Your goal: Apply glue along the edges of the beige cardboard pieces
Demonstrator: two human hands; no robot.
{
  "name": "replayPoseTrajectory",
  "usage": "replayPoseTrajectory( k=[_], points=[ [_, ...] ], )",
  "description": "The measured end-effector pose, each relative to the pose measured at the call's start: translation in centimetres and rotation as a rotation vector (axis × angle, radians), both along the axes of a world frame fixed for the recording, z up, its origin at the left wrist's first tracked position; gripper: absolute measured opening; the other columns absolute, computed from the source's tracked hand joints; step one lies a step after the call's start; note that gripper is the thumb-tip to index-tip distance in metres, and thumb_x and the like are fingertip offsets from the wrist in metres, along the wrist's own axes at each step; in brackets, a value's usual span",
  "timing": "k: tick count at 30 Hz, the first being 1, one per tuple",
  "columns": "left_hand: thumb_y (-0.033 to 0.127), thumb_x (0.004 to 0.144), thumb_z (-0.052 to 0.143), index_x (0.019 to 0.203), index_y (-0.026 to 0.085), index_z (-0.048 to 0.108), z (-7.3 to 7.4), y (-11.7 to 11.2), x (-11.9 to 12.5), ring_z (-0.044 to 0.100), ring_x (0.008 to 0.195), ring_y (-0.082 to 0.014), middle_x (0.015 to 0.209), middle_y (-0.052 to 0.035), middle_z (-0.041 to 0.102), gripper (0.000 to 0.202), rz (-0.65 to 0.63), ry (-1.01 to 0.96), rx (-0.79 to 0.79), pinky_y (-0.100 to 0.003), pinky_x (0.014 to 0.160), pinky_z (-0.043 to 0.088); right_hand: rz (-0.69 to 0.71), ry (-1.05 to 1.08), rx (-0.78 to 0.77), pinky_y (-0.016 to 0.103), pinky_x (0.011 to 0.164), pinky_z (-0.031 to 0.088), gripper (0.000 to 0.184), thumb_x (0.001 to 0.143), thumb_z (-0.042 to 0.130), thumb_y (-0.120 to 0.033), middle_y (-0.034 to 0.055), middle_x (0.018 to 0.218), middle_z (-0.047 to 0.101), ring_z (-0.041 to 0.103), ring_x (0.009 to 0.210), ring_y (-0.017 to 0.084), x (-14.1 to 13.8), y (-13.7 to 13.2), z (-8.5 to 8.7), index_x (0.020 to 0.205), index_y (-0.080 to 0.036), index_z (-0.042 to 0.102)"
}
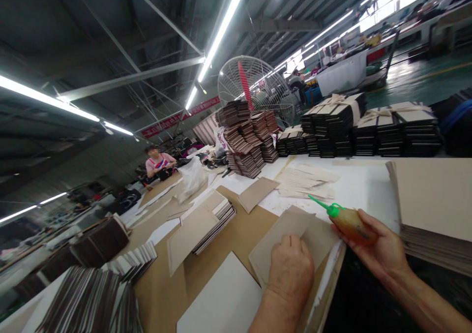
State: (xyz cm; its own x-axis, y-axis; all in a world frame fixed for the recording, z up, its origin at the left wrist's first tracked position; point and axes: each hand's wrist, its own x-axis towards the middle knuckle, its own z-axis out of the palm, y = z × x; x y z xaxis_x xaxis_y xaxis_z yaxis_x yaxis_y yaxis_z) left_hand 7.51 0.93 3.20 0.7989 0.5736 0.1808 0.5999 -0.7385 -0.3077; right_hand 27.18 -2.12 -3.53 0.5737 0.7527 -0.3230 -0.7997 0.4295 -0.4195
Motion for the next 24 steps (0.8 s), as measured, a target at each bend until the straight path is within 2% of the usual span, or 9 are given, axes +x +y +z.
replayPoseTrajectory(
  k=[5,7,10,12,15,18,19,21,24],
  points=[
    [0.021,0.087,0.056,0.098,0.01,0.064,-0.5,-0.8,0.0,0.06,0.081,-0.0241,0.087,-0.0097,0.06,0.016,0.025,-0.021,0.025,-0.033,0.056,0.051,0.009,0.004,0.017,0.042,0.069,0.063,0.01,0.078,0.064,-0.023,0.0045,0.107,0.068,0.066,0.092,0.028,0.2,0.0,-0.1,0.087,-0.022,0.071],
    [0.019,0.088,0.056,0.097,0.012,0.064,-0.6,-0.8,-0.2,0.061,0.08,-0.0234,0.087,-0.0084,0.06,0.014,0.038,-0.027,0.037,-0.032,0.055,0.051,0.015,0.021,0.033,0.043,0.071,0.063,0.011,0.081,0.062,-0.024,0.0046,0.11,0.067,0.066,0.094,0.028,0.4,0.0,-0.3,0.088,-0.022,0.07],
    [0.018,0.088,0.057,0.092,0.016,0.064,0.0,-0.9,-0.6,0.062,0.08,-0.0223,0.085,-0.0056,0.061,0.009,0.07,-0.039,0.062,-0.031,0.055,0.052,0.006,0.041,0.047,0.044,0.071,0.062,0.014,0.084,0.058,-0.023,0.0079,0.111,0.066,0.066,0.094,0.03,0.5,-0.1,-0.5,0.091,-0.019,0.07],
    [0.021,0.089,0.057,0.096,0.017,0.064,0.7,-1.0,-1.1,0.063,0.08,-0.022,0.085,-0.0049,0.061,0.011,0.081,-0.043,0.084,-0.031,0.057,0.053,-0.013,0.033,0.05,0.045,0.07,0.061,0.017,0.085,0.055,-0.019,0.011,0.11,0.066,0.066,0.093,0.031,0.5,-0.1,-0.6,0.092,-0.016,0.07],
    [0.023,0.09,0.056,0.123,0.022,0.057,2.1,-1.4,-1.8,0.063,0.078,-0.0208,0.086,-0.0042,0.061,0.032,0.053,-0.048,0.138,-0.03,0.058,0.053,-0.025,0.035,0.058,0.047,0.068,0.061,0.021,0.085,0.051,-0.015,0.0121,0.108,0.067,0.067,0.09,0.032,0.5,-0.2,-0.5,0.092,-0.015,0.07],
    [0.017,0.086,0.061,0.144,0.026,0.036,3.1,-1.8,-2.4,0.063,0.072,-0.0205,0.084,-0.0026,0.059,0.064,0.022,-0.038,0.233,-0.03,0.054,0.054,-0.016,0.057,0.06,0.045,0.067,0.062,0.023,0.086,0.049,-0.016,0.0119,0.11,0.066,0.067,0.09,0.031,0.3,-0.3,-0.2,0.094,-0.014,0.071],
    [0.014,0.084,0.062,0.147,0.025,0.03,3.4,-1.8,-2.5,0.062,0.071,-0.0206,0.082,-0.0021,0.059,0.072,0.02,-0.035,0.263,-0.031,0.052,0.054,-0.017,0.059,0.059,0.045,0.067,0.062,0.024,0.086,0.049,-0.015,0.0123,0.111,0.066,0.067,0.09,0.031,0.3,-0.3,-0.2,0.096,-0.014,0.07],
    [0.007,0.078,0.064,0.149,0.015,0.025,3.7,-1.9,-2.9,0.061,0.069,-0.0207,0.081,-0.0023,0.059,0.081,0.023,-0.048,0.306,-0.032,0.053,0.055,-0.026,0.054,0.064,0.044,0.068,0.062,0.025,0.085,0.049,-0.016,0.0134,0.115,0.064,0.066,0.092,0.031,0.3,-0.3,-0.2,0.099,-0.014,0.07],
    [-0.001,0.07,0.064,0.143,0.0,0.031,4.2,-1.9,-3.4,0.061,0.071,-0.0197,0.083,-0.0051,0.062,0.079,0.042,-0.116,0.359,-0.033,0.058,0.057,-0.023,0.032,0.074,0.044,0.068,0.061,0.025,0.085,0.051,-0.017,0.0138,0.118,0.063,0.066,0.094,0.031,0.4,-0.2,-0.6,0.102,-0.016,0.07]
  ],
)
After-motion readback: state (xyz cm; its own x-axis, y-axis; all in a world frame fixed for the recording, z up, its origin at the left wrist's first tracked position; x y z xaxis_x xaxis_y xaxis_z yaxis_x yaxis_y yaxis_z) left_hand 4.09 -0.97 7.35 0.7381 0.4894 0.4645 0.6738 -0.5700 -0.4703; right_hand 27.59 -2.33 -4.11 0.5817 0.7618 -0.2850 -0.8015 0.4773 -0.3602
